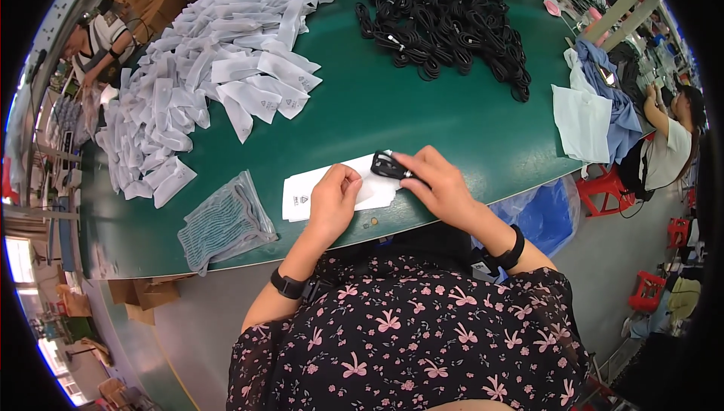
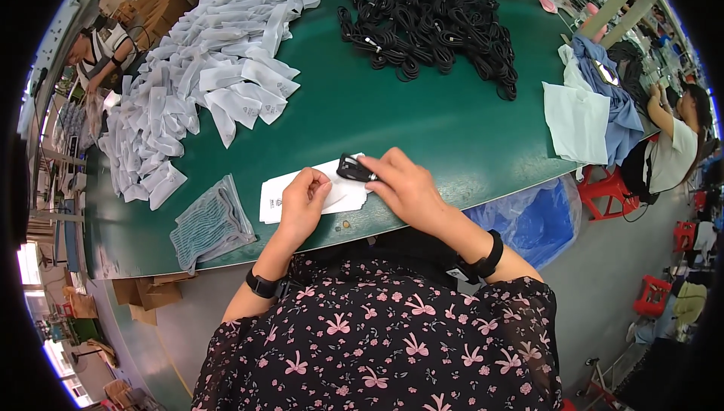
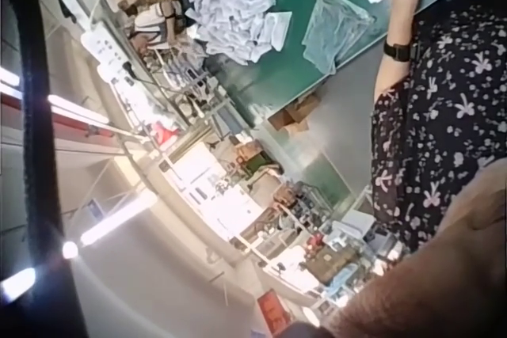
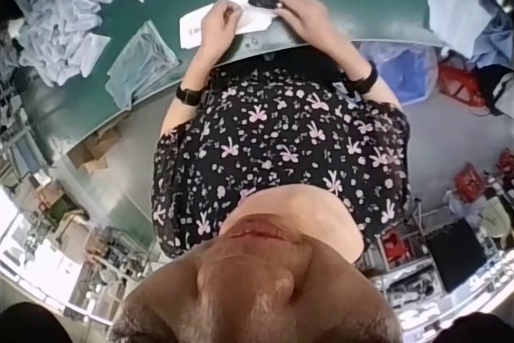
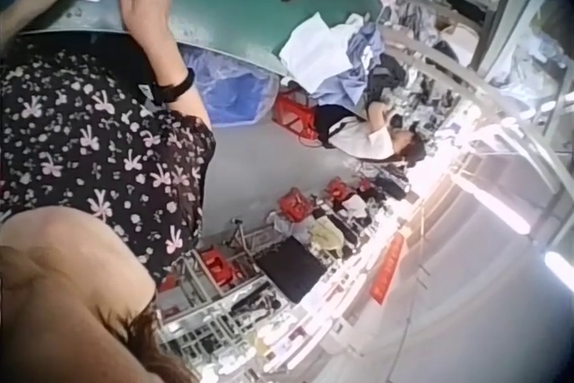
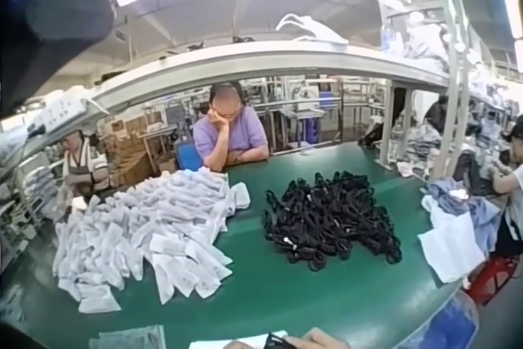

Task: Packaging small black cables into individual white paper sleeves.

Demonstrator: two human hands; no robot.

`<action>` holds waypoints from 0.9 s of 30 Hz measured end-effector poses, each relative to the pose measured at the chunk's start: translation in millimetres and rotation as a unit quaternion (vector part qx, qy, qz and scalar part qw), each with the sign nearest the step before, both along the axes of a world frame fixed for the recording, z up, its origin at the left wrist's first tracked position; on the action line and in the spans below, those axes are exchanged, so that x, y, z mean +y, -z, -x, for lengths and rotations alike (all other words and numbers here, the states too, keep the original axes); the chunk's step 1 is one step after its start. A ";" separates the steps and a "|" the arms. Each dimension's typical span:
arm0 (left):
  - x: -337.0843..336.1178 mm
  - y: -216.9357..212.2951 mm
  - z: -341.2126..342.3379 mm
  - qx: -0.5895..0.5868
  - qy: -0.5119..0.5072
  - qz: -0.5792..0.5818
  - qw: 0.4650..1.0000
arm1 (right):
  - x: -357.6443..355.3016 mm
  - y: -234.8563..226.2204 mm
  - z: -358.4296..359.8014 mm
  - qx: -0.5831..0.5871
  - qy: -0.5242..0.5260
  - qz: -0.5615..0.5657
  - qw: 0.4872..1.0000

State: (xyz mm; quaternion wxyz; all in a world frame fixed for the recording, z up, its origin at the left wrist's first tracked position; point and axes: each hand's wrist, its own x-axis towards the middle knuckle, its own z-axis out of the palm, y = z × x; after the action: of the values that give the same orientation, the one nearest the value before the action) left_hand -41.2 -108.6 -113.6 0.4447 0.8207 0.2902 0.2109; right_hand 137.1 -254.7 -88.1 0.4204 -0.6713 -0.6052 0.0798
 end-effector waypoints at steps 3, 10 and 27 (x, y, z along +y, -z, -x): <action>3.1 3.6 0.9 -0.055 -0.013 0.061 0.997 | 1.8 -1.6 1.2 -0.106 -0.042 -0.010 0.993; 0.5 -14.8 -0.2 -0.107 0.109 -0.147 0.977 | 5.4 5.4 -6.9 0.089 -0.080 0.150 0.981; 57.8 -54.4 -13.8 -0.237 0.033 0.216 0.946 | 42.8 -26.6 -9.3 0.097 -0.019 -0.156 0.983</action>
State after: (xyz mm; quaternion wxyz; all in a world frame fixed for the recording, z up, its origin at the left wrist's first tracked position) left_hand -27.3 -50.8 -59.2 0.6741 0.6401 0.1878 0.3171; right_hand 146.4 -211.9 -61.5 0.5748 -0.5752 -0.5793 0.0571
